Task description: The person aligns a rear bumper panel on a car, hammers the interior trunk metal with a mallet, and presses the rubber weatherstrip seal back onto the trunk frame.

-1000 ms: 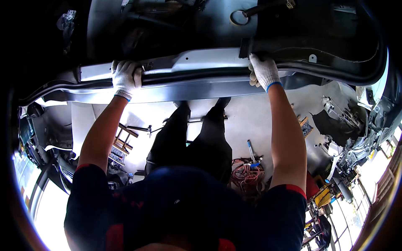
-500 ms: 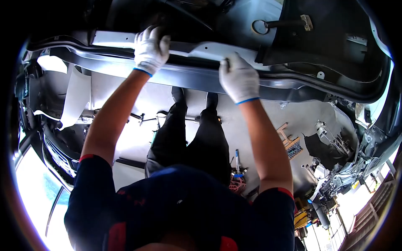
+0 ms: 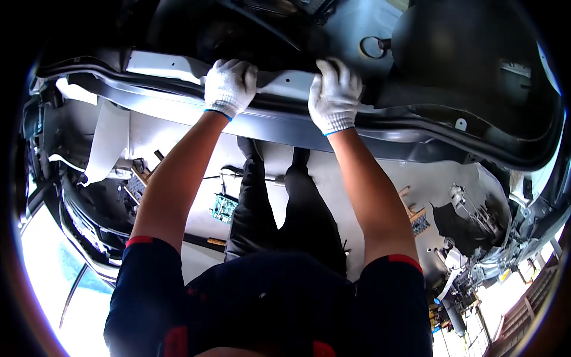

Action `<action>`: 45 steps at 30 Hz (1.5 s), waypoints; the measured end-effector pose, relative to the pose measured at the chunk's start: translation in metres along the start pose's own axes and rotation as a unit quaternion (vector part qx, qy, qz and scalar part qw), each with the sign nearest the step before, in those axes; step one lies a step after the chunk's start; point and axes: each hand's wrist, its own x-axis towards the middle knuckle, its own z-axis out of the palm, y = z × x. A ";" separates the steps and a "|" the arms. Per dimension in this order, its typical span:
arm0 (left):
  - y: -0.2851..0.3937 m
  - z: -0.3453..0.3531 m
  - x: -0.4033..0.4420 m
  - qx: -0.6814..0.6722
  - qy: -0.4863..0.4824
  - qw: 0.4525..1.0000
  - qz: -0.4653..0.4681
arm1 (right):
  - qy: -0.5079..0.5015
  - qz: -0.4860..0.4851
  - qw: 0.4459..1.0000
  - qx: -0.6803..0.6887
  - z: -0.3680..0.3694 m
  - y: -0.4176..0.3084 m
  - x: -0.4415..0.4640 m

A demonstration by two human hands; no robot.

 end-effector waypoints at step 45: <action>-0.324 -0.115 -0.029 0.029 -0.003 0.988 0.149 | -0.252 -0.011 0.955 -0.159 0.064 -0.094 0.027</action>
